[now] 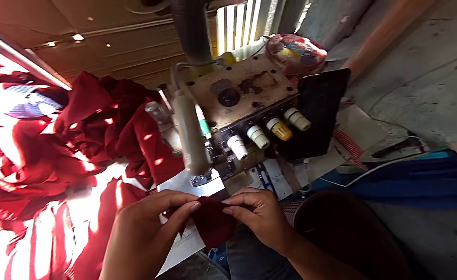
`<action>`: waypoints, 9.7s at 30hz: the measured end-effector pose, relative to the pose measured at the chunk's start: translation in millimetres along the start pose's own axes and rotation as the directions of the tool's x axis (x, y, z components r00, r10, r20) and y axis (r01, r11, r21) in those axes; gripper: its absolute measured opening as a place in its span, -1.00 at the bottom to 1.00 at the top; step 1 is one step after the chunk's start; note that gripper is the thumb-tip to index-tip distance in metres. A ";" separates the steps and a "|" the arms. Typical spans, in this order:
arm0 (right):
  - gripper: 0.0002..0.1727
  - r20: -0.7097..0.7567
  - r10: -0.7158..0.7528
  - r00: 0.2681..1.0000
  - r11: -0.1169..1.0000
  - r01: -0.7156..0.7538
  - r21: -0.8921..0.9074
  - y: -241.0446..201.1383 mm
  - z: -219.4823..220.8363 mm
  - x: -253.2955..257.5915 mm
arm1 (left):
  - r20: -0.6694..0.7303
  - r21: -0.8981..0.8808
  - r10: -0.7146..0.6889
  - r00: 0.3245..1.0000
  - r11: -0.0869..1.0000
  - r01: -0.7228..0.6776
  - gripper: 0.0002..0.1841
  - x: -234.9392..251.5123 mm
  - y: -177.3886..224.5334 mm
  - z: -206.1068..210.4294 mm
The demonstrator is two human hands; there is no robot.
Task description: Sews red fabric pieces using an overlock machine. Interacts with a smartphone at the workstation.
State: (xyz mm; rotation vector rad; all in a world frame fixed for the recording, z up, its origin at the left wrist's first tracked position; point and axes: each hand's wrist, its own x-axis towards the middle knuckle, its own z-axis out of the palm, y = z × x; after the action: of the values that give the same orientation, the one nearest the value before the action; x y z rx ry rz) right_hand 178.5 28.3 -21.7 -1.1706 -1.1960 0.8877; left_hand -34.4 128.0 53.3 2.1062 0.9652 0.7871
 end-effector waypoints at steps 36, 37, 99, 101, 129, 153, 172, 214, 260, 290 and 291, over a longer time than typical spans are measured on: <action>-0.85 0.166 0.177 0.970 0.932 -0.220 0.288 -5.2 8.3 -23.8 | -0.200 0.572 0.207 0.958 0.818 -0.057 -0.63 -34.4 12.5 63.5; -0.84 0.163 0.177 0.971 0.928 -0.220 0.302 -6.8 8.2 -22.3 | -0.206 0.540 0.203 0.957 0.839 -0.061 -0.62 -33.3 8.2 65.0; -0.87 0.198 0.250 0.948 0.807 -0.317 0.499 -9.2 26.9 -13.9 | -0.078 0.412 0.397 0.915 0.848 -0.333 -0.76 -9.8 -12.0 47.1; -0.87 0.200 0.253 0.947 0.804 -0.321 0.501 -9.4 26.0 -8.8 | -0.072 0.409 0.406 0.911 0.845 -0.345 -0.74 -9.2 -12.7 47.3; -0.90 0.085 0.310 0.947 0.800 -0.308 0.516 -2.7 34.2 -28.3 | -0.374 -0.646 -0.436 0.819 0.756 0.107 -0.71 -97.7 -2.0 74.6; -0.90 0.082 0.206 0.975 0.841 -0.219 0.494 -0.6 41.5 -37.2 | -0.095 0.295 0.352 0.931 0.903 -0.311 -0.76 -11.8 -10.9 45.2; -0.81 0.141 0.269 0.953 0.840 -0.304 0.449 -8.6 23.7 4.0 | -0.106 0.383 0.405 0.908 0.860 -0.338 -0.78 -16.0 -19.9 47.3; -0.88 0.119 0.319 0.940 0.844 -0.339 0.416 -3.8 18.3 -33.4 | -0.150 -0.777 -0.480 0.864 0.598 0.197 -0.88 -69.7 6.3 95.5; -0.75 0.145 0.119 0.982 0.969 -0.147 0.196 -14.5 5.4 -40.2 | -0.440 0.282 0.256 0.861 0.949 -0.138 -0.50 -62.1 -32.0 50.9; -0.80 0.155 0.172 0.973 0.874 -0.224 0.432 -4.8 13.2 -27.7 | -0.029 0.464 0.533 0.845 0.756 -0.461 -0.74 -36.1 -19.1 56.4; -0.80 0.157 0.175 0.972 0.873 -0.227 0.431 -5.1 12.5 -26.6 | -0.027 0.466 0.533 0.846 0.755 -0.460 -0.74 -35.3 -18.4 56.1</action>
State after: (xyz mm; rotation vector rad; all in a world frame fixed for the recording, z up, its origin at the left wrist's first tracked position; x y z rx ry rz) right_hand 160.9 4.2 -22.8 -0.8831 -0.8979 1.3252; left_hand -19.2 90.3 -2.1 2.8081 0.7016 1.0918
